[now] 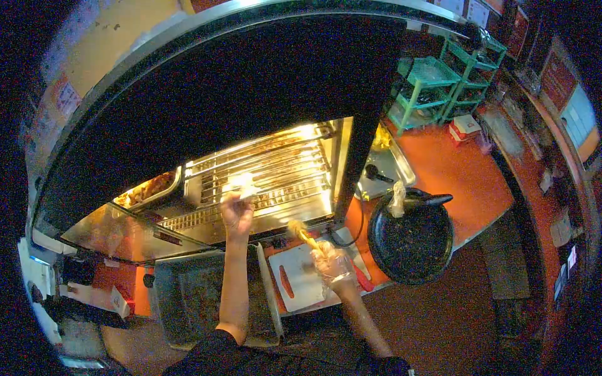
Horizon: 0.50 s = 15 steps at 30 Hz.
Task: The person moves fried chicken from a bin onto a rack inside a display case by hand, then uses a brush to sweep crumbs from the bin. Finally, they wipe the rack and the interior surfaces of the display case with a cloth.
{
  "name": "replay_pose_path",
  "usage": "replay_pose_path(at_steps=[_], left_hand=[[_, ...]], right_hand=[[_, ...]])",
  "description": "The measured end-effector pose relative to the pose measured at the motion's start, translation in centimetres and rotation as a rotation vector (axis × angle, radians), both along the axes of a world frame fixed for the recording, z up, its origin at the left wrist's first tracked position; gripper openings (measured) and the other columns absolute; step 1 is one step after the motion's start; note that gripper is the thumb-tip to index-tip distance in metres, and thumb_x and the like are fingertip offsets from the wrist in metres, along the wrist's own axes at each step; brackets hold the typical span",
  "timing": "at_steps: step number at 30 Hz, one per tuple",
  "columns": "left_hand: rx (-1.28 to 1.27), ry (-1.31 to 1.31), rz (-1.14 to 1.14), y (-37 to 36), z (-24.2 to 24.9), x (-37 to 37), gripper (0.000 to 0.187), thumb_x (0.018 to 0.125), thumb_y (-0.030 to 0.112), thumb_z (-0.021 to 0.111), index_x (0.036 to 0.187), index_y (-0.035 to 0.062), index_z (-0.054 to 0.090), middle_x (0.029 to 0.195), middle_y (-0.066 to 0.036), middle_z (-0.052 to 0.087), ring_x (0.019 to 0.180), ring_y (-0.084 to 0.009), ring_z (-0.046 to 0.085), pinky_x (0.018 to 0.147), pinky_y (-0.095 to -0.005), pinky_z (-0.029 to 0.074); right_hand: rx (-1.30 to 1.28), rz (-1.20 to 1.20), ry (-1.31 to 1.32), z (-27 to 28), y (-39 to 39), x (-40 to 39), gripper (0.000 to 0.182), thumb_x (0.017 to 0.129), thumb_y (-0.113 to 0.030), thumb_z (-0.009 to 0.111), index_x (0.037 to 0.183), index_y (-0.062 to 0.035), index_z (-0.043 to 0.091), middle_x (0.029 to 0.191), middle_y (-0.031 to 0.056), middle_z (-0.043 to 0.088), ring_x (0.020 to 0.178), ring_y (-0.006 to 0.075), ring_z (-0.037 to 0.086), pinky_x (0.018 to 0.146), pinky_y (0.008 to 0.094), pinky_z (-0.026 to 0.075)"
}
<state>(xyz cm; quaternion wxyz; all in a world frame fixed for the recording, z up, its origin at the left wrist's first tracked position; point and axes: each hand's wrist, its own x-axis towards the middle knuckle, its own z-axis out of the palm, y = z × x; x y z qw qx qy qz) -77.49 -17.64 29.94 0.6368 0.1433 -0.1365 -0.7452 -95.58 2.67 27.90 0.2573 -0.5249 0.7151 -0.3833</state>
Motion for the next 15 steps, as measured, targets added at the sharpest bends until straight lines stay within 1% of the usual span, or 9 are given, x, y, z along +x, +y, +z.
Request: replay_pose_path(at_steps=[3, 4, 6, 7, 8, 9, 11, 12, 15], left_hand=[[0.018, 0.045, -0.046, 0.2, 0.7, -0.1, 0.026, 0.069, -0.005, 0.057, 0.095, -0.0010, 0.058, 0.091, -0.009, 0.062, 0.081, -0.0193, 0.062, 0.076, -0.0313, 0.054], [0.002, 0.087, -0.080, -0.2, 0.3, 0.0, 0.029, 0.068, -0.005, 0.057, 0.097, -0.0019, 0.056, 0.093, -0.009, 0.062, 0.083, -0.0203, 0.062, 0.079, -0.0329, 0.054], [0.007, 0.059, -0.071, -0.4, -0.3, 0.3, 0.029, 0.068, -0.006, 0.057, 0.097, -0.0021, 0.056, 0.093, -0.009, 0.062, 0.084, -0.0201, 0.062, 0.079, -0.0331, 0.054], [0.007, 0.045, -0.067, -0.5, -0.4, 0.3, 0.029, 0.068, -0.006, 0.057, 0.097, -0.0021, 0.056, 0.094, -0.009, 0.062, 0.084, -0.0201, 0.062, 0.079, -0.0333, 0.054], [-0.042, 0.089, -0.103, -0.8, -1.2, 0.6, 0.029, 0.068, -0.005, 0.057, 0.097, -0.0022, 0.056, 0.094, -0.009, 0.062, 0.084, -0.0201, 0.062, 0.079, -0.0332, 0.054], [-0.091, 0.133, -0.139, -1.2, -2.4, 1.1, 0.029, 0.068, -0.005, 0.057, 0.097, -0.0022, 0.056, 0.094, -0.009, 0.063, 0.084, -0.0202, 0.062, 0.079, -0.0331, 0.054], [-0.110, 0.144, -0.156, -1.3, -2.3, 1.0, 0.029, 0.068, -0.005, 0.057, 0.096, -0.0021, 0.057, 0.093, -0.009, 0.063, 0.083, -0.0199, 0.062, 0.079, -0.0324, 0.054], [-0.080, 0.111, -0.137, -1.4, -2.3, 0.9, 0.028, 0.067, -0.005, 0.057, 0.096, -0.0020, 0.057, 0.093, -0.009, 0.063, 0.083, -0.0194, 0.062, 0.079, -0.0319, 0.054], [-0.040, 0.058, -0.096, -0.4, -0.2, 0.2, 0.028, 0.067, -0.005, 0.057, 0.095, -0.0016, 0.057, 0.092, -0.009, 0.063, 0.082, -0.0185, 0.062, 0.078, -0.0309, 0.054]], right_hand=[[0.009, -0.025, -0.070, 1.0, 0.0, 0.1, 0.023, 0.087, -0.024, 0.056, 0.099, -0.0058, 0.060, 0.068, 0.0165, 0.063, 0.062, 0.0346, 0.061, 0.056, 0.0438, 0.046], [0.008, -0.066, -0.120, 2.0, -0.1, 0.4, 0.021, 0.087, -0.022, 0.056, 0.099, -0.0053, 0.061, 0.071, 0.0156, 0.064, 0.064, 0.0314, 0.063, 0.058, 0.0422, 0.047], [-0.230, -0.128, 0.008, 0.9, -0.5, 0.5, 0.021, 0.086, -0.021, 0.057, 0.098, -0.0038, 0.060, 0.075, 0.0166, 0.064, 0.069, 0.0305, 0.063, 0.060, 0.0413, 0.048], [-0.352, -0.158, 0.074, 1.3, -1.0, 0.7, 0.021, 0.085, -0.020, 0.057, 0.098, -0.0030, 0.060, 0.077, 0.0171, 0.064, 0.072, 0.0300, 0.064, 0.061, 0.0408, 0.049], [-0.255, -0.144, 0.109, 3.1, -0.5, 0.6, 0.022, 0.084, -0.017, 0.058, 0.101, -0.0023, 0.060, 0.081, 0.0167, 0.062, 0.073, 0.0323, 0.062, 0.062, 0.0419, 0.048], [-0.265, -0.151, 0.180, 3.2, -0.7, 0.5, 0.020, 0.084, -0.015, 0.058, 0.097, -0.0004, 0.060, 0.079, 0.0178, 0.062, 0.072, 0.0339, 0.061, 0.061, 0.0425, 0.047], [-0.281, -0.168, 0.322, 3.8, -1.3, 0.5, 0.017, 0.083, -0.012, 0.058, 0.089, 0.0034, 0.061, 0.077, 0.0201, 0.061, 0.069, 0.0373, 0.059, 0.059, 0.0437, 0.046], [-0.267, -0.174, 0.327, 4.7, -1.2, 0.5, 0.016, 0.083, -0.012, 0.058, 0.087, 0.0039, 0.060, 0.075, 0.0203, 0.059, 0.067, 0.0381, 0.058, 0.058, 0.0448, 0.045], [-0.268, -0.139, 0.454, 5.9, -2.3, 0.5, 0.015, 0.084, -0.011, 0.056, 0.088, 0.0038, 0.060, 0.077, 0.0207, 0.059, 0.066, 0.0387, 0.057, 0.057, 0.0452, 0.045]])
